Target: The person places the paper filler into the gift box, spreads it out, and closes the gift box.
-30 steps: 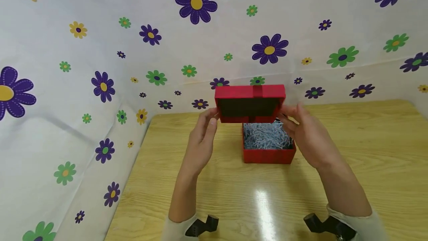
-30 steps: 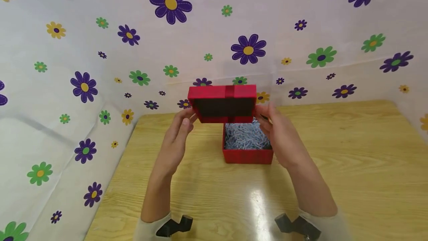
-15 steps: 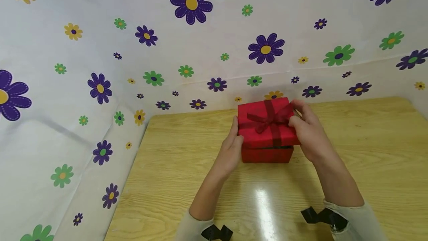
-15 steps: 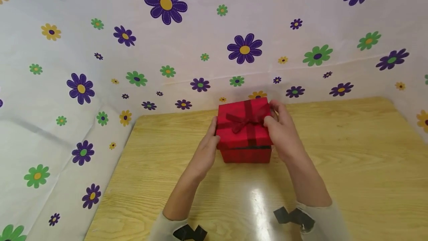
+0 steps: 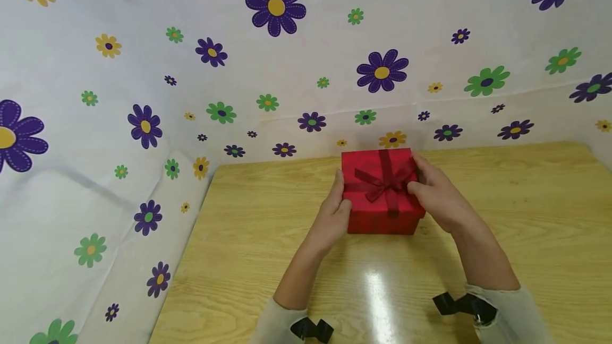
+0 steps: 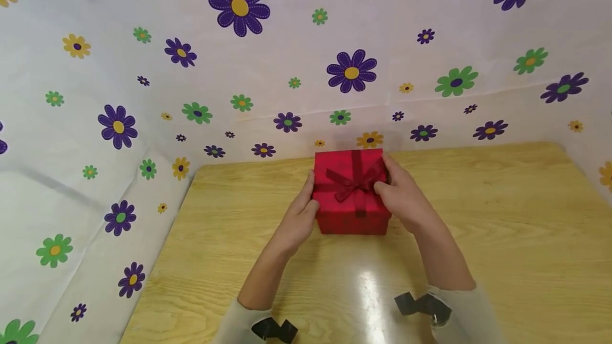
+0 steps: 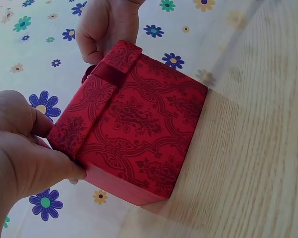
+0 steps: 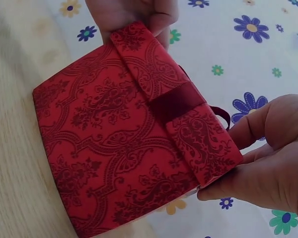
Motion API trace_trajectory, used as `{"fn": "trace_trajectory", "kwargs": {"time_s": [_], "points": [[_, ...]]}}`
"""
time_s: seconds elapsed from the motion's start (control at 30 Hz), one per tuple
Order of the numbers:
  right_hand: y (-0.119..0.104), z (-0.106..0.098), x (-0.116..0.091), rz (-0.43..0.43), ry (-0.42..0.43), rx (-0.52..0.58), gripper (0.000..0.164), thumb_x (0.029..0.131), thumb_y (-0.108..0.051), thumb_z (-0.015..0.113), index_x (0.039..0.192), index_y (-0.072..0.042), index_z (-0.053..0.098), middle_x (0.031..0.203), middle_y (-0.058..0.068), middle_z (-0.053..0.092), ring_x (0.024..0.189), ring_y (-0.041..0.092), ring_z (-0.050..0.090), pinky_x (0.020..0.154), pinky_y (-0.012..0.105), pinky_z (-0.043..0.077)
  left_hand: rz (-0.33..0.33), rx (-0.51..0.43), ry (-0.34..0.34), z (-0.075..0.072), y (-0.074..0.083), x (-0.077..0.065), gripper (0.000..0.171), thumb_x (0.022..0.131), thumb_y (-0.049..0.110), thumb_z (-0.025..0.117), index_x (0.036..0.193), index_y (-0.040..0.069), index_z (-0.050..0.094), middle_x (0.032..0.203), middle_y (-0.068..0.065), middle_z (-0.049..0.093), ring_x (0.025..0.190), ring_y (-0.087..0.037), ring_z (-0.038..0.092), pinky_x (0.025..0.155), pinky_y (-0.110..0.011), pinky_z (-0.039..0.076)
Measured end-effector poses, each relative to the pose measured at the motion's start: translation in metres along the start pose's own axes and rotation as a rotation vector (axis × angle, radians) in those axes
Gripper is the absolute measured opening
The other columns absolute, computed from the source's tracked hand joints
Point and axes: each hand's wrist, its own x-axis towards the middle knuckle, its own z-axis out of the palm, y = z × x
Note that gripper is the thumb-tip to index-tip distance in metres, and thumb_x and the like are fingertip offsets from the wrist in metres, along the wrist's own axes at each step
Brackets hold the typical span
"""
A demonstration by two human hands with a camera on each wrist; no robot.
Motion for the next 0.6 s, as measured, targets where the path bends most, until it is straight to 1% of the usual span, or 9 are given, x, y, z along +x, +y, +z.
{"fn": "trace_trajectory", "kwargs": {"time_s": [0.17,0.27,0.3,0.43,0.5,0.53,0.6], "points": [[0.006,0.003,0.007,0.027,0.004,-0.002,0.077,0.103,0.004,0.036,0.168,-0.004,-0.006,0.176,0.019,0.006,0.16,0.039,0.013,0.125,0.06,0.022,-0.046,-0.007,0.016,0.0,-0.003,0.003,0.071,0.107,0.009,0.034,0.171,0.018,0.004,0.177,0.007,0.006,0.162,-0.012,0.004,0.13,-0.04,0.011],[0.011,0.005,0.01,0.042,-0.005,-0.011,0.077,0.103,0.005,0.035,0.167,0.0,-0.006,0.175,0.023,0.007,0.157,0.041,0.016,0.124,0.061,0.023,-0.068,-0.016,0.018,0.001,-0.006,0.003,0.071,0.107,0.009,0.034,0.171,0.016,0.004,0.178,0.003,0.005,0.162,-0.015,0.004,0.131,-0.041,0.009],[0.013,0.005,0.01,0.04,-0.009,-0.014,0.076,0.102,0.005,0.035,0.167,0.001,-0.004,0.174,0.025,0.009,0.156,0.041,0.019,0.124,0.06,0.024,-0.071,-0.018,0.016,0.001,-0.007,0.002,0.071,0.107,0.008,0.034,0.171,0.016,0.004,0.178,0.001,0.005,0.162,-0.016,0.003,0.131,-0.042,0.009],[0.017,0.006,0.011,0.028,-0.025,-0.035,0.075,0.102,0.006,0.035,0.167,0.003,-0.003,0.172,0.027,0.014,0.152,0.04,0.024,0.123,0.06,0.027,-0.082,-0.008,0.01,0.002,-0.011,0.002,0.071,0.107,0.007,0.035,0.17,0.015,0.003,0.178,-0.003,0.004,0.163,-0.019,0.002,0.131,-0.044,0.007],[0.018,0.005,0.011,0.02,-0.034,-0.077,0.075,0.102,0.005,0.036,0.167,0.003,-0.001,0.171,0.027,0.017,0.151,0.041,0.026,0.122,0.061,0.028,-0.089,-0.001,0.003,-0.001,-0.013,0.002,0.071,0.107,0.008,0.036,0.171,0.015,0.004,0.178,-0.002,0.006,0.163,-0.019,0.004,0.131,-0.045,0.009],[0.018,0.003,0.01,0.014,-0.031,-0.123,0.074,0.103,0.004,0.037,0.167,0.003,0.001,0.172,0.027,0.016,0.153,0.042,0.024,0.122,0.062,0.027,-0.09,0.008,-0.001,-0.003,-0.014,0.002,0.071,0.107,0.009,0.037,0.171,0.015,0.006,0.178,-0.001,0.007,0.163,-0.019,0.005,0.131,-0.045,0.009],[0.018,-0.004,0.009,-0.026,-0.009,-0.29,0.069,0.105,-0.001,0.04,0.167,0.005,0.011,0.171,0.029,0.019,0.155,0.047,0.024,0.122,0.066,0.026,-0.091,0.059,-0.003,-0.012,-0.016,0.003,0.069,0.108,0.014,0.04,0.171,0.015,0.01,0.178,0.0,0.009,0.163,-0.019,0.006,0.131,-0.045,0.01]]}}
